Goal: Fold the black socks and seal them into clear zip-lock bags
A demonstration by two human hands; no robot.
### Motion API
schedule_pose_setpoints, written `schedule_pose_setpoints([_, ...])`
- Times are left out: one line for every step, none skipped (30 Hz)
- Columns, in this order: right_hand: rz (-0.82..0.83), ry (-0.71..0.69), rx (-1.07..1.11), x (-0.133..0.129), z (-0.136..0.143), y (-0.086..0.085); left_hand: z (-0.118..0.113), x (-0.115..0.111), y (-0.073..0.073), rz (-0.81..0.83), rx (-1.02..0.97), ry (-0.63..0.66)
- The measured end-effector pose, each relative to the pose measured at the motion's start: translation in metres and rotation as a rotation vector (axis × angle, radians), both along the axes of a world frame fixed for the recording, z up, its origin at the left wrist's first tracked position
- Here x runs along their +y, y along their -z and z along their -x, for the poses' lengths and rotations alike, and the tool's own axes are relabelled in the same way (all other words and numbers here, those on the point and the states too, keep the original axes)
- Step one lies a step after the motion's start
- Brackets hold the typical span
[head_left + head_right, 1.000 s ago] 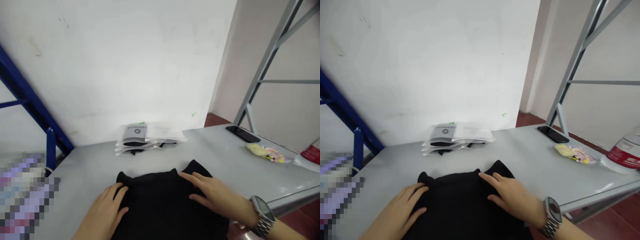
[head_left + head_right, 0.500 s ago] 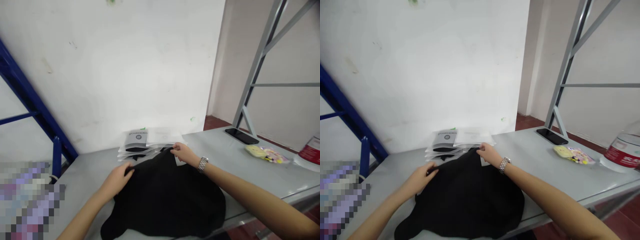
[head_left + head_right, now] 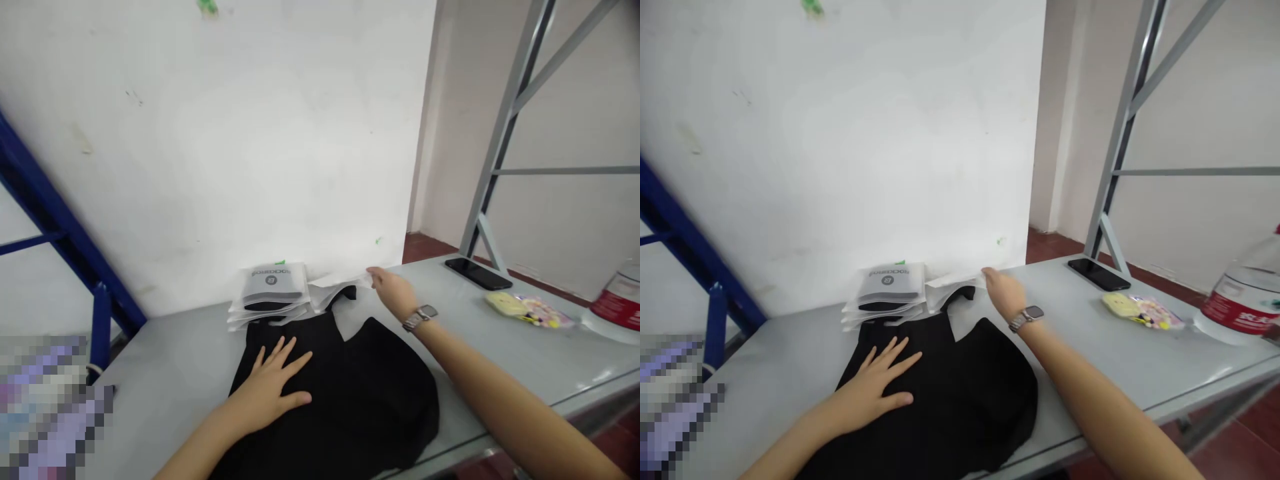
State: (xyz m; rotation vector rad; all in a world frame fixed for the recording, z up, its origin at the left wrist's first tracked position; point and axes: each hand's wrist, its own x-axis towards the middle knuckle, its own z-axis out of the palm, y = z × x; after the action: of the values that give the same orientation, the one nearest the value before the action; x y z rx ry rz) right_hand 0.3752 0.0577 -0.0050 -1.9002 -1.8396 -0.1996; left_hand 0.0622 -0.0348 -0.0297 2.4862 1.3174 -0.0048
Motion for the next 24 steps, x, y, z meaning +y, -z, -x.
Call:
schedule_pose_setpoints([-0.017,0.026,0.027,-0.007,-0.016,-0.003,0.0,-0.003,-0.003,0.021,-0.013,0.0])
schedule_pose_setpoints([-0.037,0.048,0.052,-0.016,-0.033,-0.005,0.0,-0.007,-0.006,0.036,-0.026,0.005])
schedule_pose_setpoints([-0.082,0.081,0.091,-0.025,-0.05,-0.005,-0.001,-0.011,-0.008,0.049,-0.039,0.013])
schedule_pose_setpoints([-0.144,0.142,0.088,-0.034,-0.067,-0.002,-0.001,-0.015,-0.01,0.061,-0.05,0.022])
schedule_pose_setpoints([-0.213,0.218,0.043,-0.042,-0.082,0.003,-0.002,-0.019,-0.011,0.068,-0.059,0.031])
schedule_pose_setpoints([-0.247,0.277,-0.03,-0.05,-0.096,0.01,-0.003,-0.022,-0.012,0.072,-0.065,0.038])
schedule_pose_setpoints([-0.234,0.299,-0.102,-0.055,-0.107,0.018,-0.004,-0.025,-0.012,0.071,-0.07,0.042])
schedule_pose_setpoints([-0.193,0.292,-0.164,-0.059,-0.114,0.026,-0.004,-0.027,-0.011,0.065,-0.076,0.043])
schedule_pose_setpoints([-0.127,0.254,-0.206,-0.062,-0.119,0.035,-0.005,-0.028,-0.01,0.054,-0.085,0.043])
schedule_pose_setpoints([-0.05,0.197,-0.223,-0.063,-0.12,0.042,-0.006,-0.029,-0.009,0.046,-0.092,0.047])
schedule_pose_setpoints([0.02,0.129,-0.222,-0.062,-0.118,0.048,-0.006,-0.03,-0.008,0.036,-0.096,0.048])
schedule_pose_setpoints([0.073,0.06,-0.212,-0.061,-0.113,0.052,-0.007,-0.03,-0.006,0.02,-0.096,0.041])
schedule_pose_setpoints([0.105,-0.005,-0.211,-0.058,-0.106,0.055,-0.008,-0.031,-0.004,-0.001,-0.093,0.026])
schedule_pose_setpoints([0.119,-0.06,-0.226,-0.055,-0.097,0.057,-0.009,-0.031,-0.001,-0.027,-0.088,0.005])
schedule_pose_setpoints([0.117,-0.102,-0.254,-0.051,-0.087,0.057,-0.01,-0.032,0.001,-0.054,-0.084,-0.017])
schedule_pose_setpoints([0.104,-0.131,-0.29,-0.047,-0.076,0.056,-0.01,-0.033,0.002,-0.08,-0.081,-0.036])
schedule_pose_setpoints([0.086,-0.15,-0.327,-0.044,-0.066,0.055,-0.01,-0.033,0.004,-0.102,-0.083,-0.049])
schedule_pose_setpoints([0.07,-0.162,-0.36,-0.041,-0.056,0.053,-0.009,-0.033,0.005,-0.111,-0.087,-0.051])
schedule_pose_setpoints([0.062,-0.174,-0.383,-0.039,-0.046,0.051,-0.008,-0.033,0.005,-0.108,-0.093,-0.043])
schedule_pose_setpoints([0.06,-0.192,-0.398,-0.036,-0.038,0.05,-0.006,-0.032,0.005,-0.093,-0.098,-0.032])
schedule_pose_setpoints([0.063,-0.214,-0.414,-0.034,-0.03,0.049,-0.004,-0.032,0.004,-0.07,-0.101,-0.021])
schedule_pose_setpoints([0.069,-0.236,-0.429,-0.031,-0.023,0.048,-0.001,-0.031,0.003,-0.044,-0.105,-0.01])
schedule_pose_setpoints([0.078,-0.255,-0.442,-0.029,-0.018,0.046,0.0,-0.031,0.002,-0.021,-0.107,0.003])
schedule_pose_setpoints([0.089,-0.27,-0.45,-0.026,-0.013,0.044,0.002,-0.03,0.002,-0.012,-0.107,0.006])
